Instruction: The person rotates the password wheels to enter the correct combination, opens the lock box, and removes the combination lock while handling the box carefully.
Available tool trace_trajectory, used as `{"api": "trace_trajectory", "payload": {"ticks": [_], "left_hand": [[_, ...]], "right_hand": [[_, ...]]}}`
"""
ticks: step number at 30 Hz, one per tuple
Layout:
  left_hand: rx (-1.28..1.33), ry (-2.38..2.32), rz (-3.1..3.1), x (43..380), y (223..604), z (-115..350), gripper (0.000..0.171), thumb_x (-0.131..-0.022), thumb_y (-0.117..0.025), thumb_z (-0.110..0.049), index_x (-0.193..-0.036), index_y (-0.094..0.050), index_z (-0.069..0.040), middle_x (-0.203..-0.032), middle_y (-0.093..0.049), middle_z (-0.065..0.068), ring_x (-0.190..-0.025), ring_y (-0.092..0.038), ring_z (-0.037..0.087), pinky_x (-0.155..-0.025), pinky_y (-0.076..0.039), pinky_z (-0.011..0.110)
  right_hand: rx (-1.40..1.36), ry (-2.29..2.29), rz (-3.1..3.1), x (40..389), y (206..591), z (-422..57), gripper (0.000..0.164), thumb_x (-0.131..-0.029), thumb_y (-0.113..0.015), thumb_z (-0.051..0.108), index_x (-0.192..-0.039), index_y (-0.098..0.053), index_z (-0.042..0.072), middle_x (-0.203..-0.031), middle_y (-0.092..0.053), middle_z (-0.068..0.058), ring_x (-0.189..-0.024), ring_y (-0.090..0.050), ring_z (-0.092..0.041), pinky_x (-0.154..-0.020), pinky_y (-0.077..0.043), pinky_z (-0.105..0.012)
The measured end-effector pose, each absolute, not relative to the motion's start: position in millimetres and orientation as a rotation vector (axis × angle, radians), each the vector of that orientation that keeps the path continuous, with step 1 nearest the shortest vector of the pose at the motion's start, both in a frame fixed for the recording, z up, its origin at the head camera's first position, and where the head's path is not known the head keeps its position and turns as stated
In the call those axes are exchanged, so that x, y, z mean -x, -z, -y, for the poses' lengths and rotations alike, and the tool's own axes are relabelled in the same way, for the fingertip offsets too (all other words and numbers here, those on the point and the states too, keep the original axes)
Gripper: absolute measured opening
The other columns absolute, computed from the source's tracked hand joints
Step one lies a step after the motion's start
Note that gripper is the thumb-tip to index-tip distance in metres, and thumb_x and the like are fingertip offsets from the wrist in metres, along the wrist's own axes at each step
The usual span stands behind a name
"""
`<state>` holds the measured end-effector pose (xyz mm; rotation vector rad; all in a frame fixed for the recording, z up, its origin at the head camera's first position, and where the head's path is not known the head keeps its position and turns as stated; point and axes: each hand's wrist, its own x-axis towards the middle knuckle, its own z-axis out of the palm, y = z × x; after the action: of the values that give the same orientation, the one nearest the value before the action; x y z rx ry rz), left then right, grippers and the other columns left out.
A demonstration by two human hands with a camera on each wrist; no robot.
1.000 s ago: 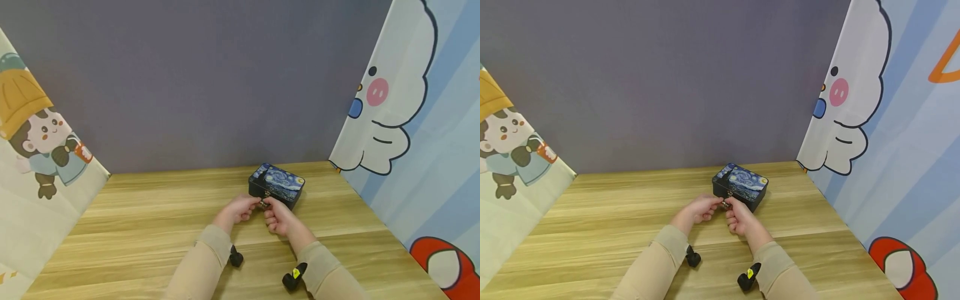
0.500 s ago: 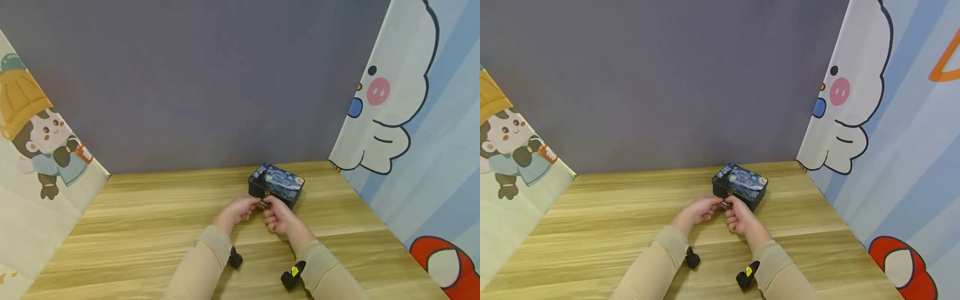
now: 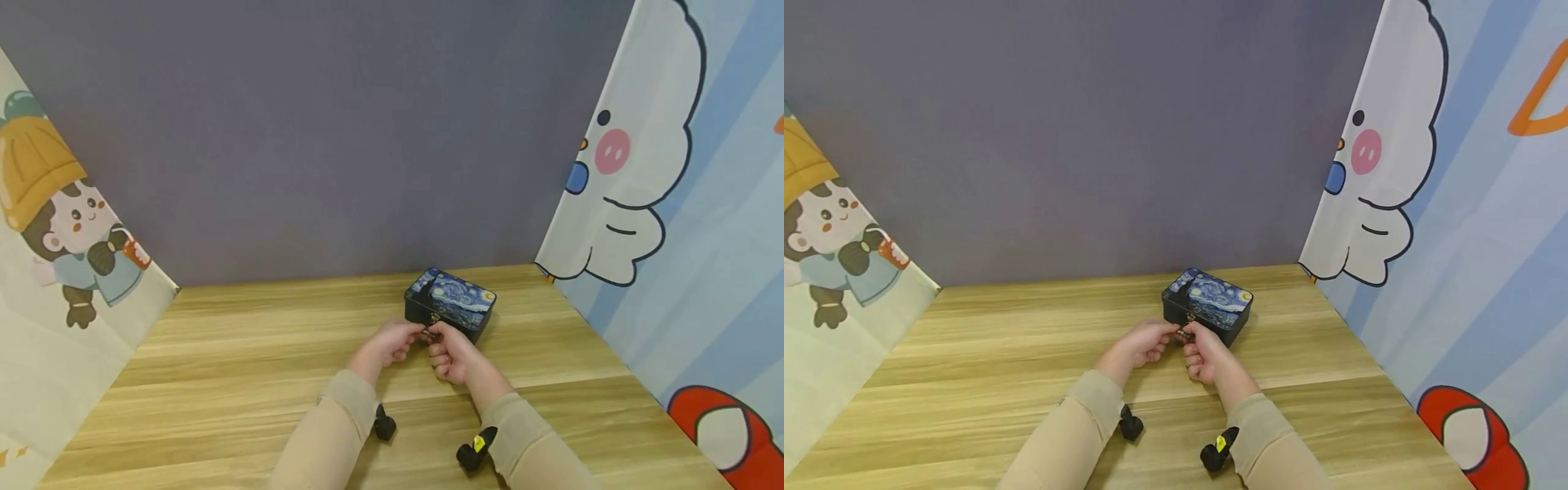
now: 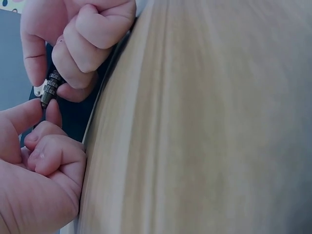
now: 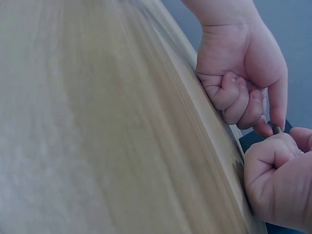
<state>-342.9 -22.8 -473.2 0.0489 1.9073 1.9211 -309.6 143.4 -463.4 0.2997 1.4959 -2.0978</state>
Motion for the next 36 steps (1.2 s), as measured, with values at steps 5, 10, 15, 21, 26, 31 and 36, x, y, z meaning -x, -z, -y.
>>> {"api": "trace_trajectory", "payload": {"ticks": [5, 10, 15, 21, 26, 31, 36], "left_hand": [[-0.036, -1.93, -1.887, 345, 476, 23, 0.021, -0.099, -0.063, -0.023, -0.089, -0.068, -0.005, -0.059, -0.036, -0.007, -0.045, -0.025, 0.005, -0.042, -0.023, 0.02], [-0.04, -1.941, -1.857, 344, 477, 25, 0.023, -0.098, -0.065, -0.023, -0.094, -0.068, -0.001, -0.06, -0.036, -0.008, -0.046, -0.026, 0.005, -0.042, -0.024, 0.02], [-0.039, -1.94, -1.853, 340, 474, 27, 0.028, -0.098, -0.065, -0.024, -0.101, -0.068, 0.004, -0.06, -0.036, -0.008, -0.046, -0.027, 0.005, -0.043, -0.025, 0.019], [-0.068, -1.933, -1.854, 338, 472, 25, 0.027, -0.098, -0.065, -0.025, -0.099, -0.07, 0.002, -0.06, -0.036, -0.008, -0.047, -0.027, 0.005, -0.043, -0.026, 0.019], [-0.09, -1.916, -1.854, 340, 468, 22, 0.026, -0.099, -0.065, -0.025, -0.098, -0.07, 0.001, -0.06, -0.036, -0.008, -0.047, -0.028, 0.006, -0.043, -0.026, 0.02], [-0.088, -1.913, -1.858, 340, 467, 22, 0.025, -0.099, -0.064, -0.023, -0.097, -0.07, 0.001, -0.06, -0.035, -0.008, -0.048, -0.028, 0.005, -0.043, -0.026, 0.02], [-0.098, -1.916, -1.862, 341, 469, 24, 0.024, -0.099, -0.064, -0.023, -0.097, -0.07, 0.001, -0.06, -0.036, -0.008, -0.047, -0.027, 0.005, -0.043, -0.026, 0.02]], "right_hand": [[-0.284, 2.114, -1.487, 309, 465, -144, 0.023, -0.096, -0.048, 0.03, -0.08, -0.042, 0.016, -0.059, -0.024, 0.011, -0.044, -0.019, -0.002, -0.04, -0.018, -0.017], [-0.279, 2.155, -1.463, 309, 467, -143, 0.021, -0.096, -0.048, 0.028, -0.08, -0.044, 0.015, -0.058, -0.025, 0.011, -0.044, -0.02, -0.001, -0.04, -0.018, -0.016], [-0.256, 2.203, -1.392, 310, 472, -143, 0.017, -0.097, -0.046, 0.026, -0.084, -0.048, 0.015, -0.058, -0.025, 0.011, -0.045, -0.02, -0.001, -0.04, -0.018, -0.014], [-0.224, 2.212, -1.358, 310, 473, -143, 0.018, -0.097, -0.046, 0.027, -0.085, -0.049, 0.014, -0.057, -0.026, 0.012, -0.044, -0.021, 0.0, -0.04, -0.018, -0.014], [-0.186, 2.222, -1.344, 310, 470, -145, 0.017, -0.097, -0.043, 0.026, -0.084, -0.045, 0.015, -0.058, -0.021, 0.011, -0.046, -0.018, 0.0, -0.042, -0.016, -0.014], [-0.196, 2.218, -1.339, 311, 469, -145, 0.018, -0.096, -0.043, 0.027, -0.083, -0.044, 0.015, -0.058, -0.021, 0.012, -0.046, -0.018, 0.0, -0.042, -0.016, -0.014], [-0.224, 2.217, -1.348, 312, 470, -146, 0.018, -0.096, -0.044, 0.027, -0.083, -0.045, 0.015, -0.058, -0.023, 0.012, -0.045, -0.019, 0.0, -0.04, -0.017, -0.014]]}}
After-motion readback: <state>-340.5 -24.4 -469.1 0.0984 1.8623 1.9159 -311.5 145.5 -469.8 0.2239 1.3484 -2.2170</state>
